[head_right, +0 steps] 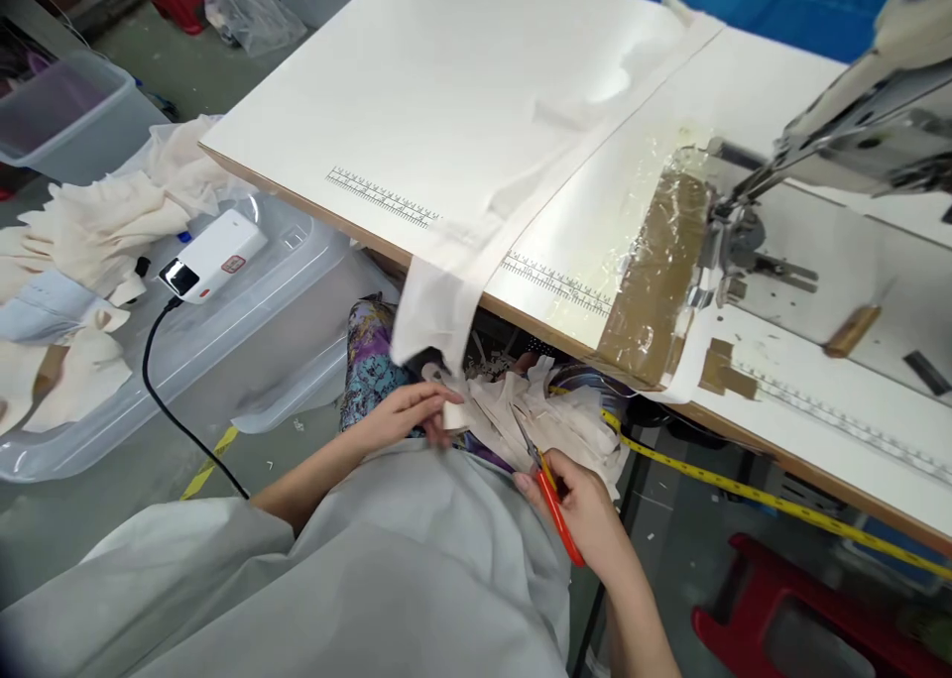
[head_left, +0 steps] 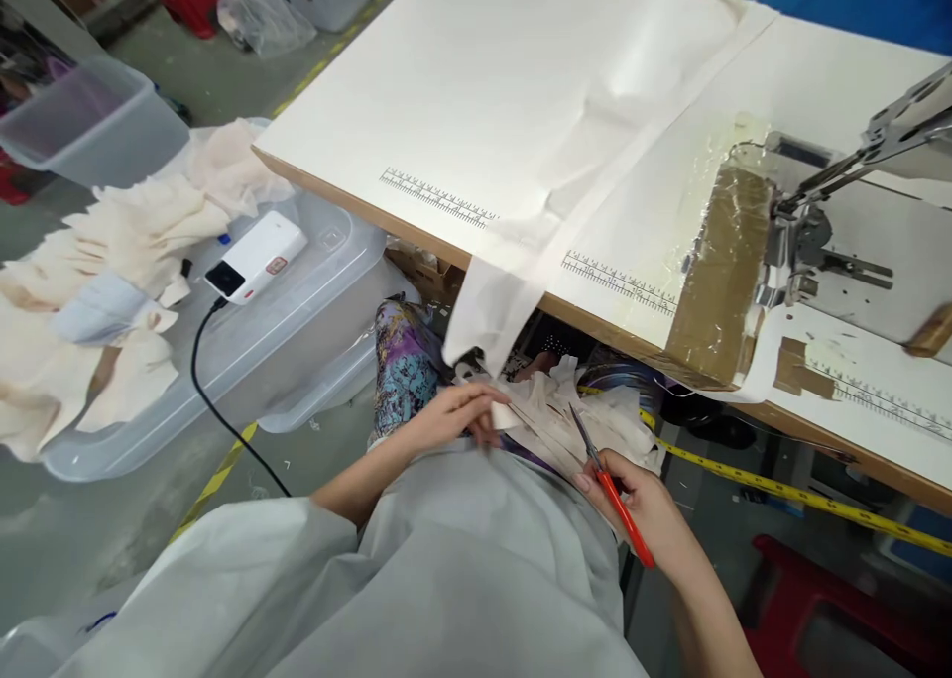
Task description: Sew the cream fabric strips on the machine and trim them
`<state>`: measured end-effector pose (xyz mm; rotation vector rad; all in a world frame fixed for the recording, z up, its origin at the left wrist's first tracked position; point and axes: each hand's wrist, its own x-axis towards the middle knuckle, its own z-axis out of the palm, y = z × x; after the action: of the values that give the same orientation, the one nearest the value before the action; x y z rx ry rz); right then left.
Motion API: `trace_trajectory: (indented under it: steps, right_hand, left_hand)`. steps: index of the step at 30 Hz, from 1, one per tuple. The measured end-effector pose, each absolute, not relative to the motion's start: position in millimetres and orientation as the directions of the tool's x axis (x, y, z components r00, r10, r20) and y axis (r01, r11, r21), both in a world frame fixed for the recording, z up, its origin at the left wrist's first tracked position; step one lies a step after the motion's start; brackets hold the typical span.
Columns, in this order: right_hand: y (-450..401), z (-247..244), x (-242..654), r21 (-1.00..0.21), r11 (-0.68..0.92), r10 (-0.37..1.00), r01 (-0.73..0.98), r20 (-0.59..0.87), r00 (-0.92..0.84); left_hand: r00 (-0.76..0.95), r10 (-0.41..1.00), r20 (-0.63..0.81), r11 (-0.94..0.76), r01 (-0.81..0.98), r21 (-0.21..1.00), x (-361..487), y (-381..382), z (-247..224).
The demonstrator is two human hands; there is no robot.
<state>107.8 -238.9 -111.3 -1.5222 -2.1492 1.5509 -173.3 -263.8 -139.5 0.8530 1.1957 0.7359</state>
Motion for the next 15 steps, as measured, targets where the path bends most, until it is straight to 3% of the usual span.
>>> trace_trajectory:
  steps: [2, 3, 7, 9, 12, 15]
  right_hand:
    - [-235.2, -108.3, 100.2, -0.768, -0.039, 0.704, 0.639, -0.475, -0.528]
    - [-233.4, -106.7, 97.2, -0.769, -0.044, 0.684, 0.638, -0.488, -0.542]
    - [-225.8, -100.1, 89.6, -0.757, 0.008, 0.599, 0.654, -0.52, -0.609]
    - [-221.6, -96.9, 87.1, -0.752, 0.049, 0.569, 0.658, -0.52, -0.637]
    - [-215.8, -94.3, 84.1, -0.754, 0.063, 0.529, 0.654, -0.53, -0.662]
    - [-211.2, -95.1, 82.7, -0.76, 0.052, 0.498, 0.648, -0.543, -0.676]
  left_hand:
    - [0.418, 0.822, -0.387, 0.49, -0.173, 0.854, -162.4, -264.2, -120.7]
    - [0.422, 0.831, -0.363, 0.463, -0.16, 0.872, -159.0, -262.3, -113.9]
    - [0.191, 0.957, -0.22, 0.191, 0.162, 0.968, -156.3, -252.0, -104.5]
    - [0.145, 0.977, -0.157, 0.122, 0.223, 0.967, -157.1, -249.4, -105.0]
    - [0.207, 0.932, -0.298, 0.288, 0.078, 0.955, -157.2, -249.2, -105.3]
    - [0.311, 0.834, -0.456, 0.501, -0.08, 0.862, -156.9, -249.3, -105.2]
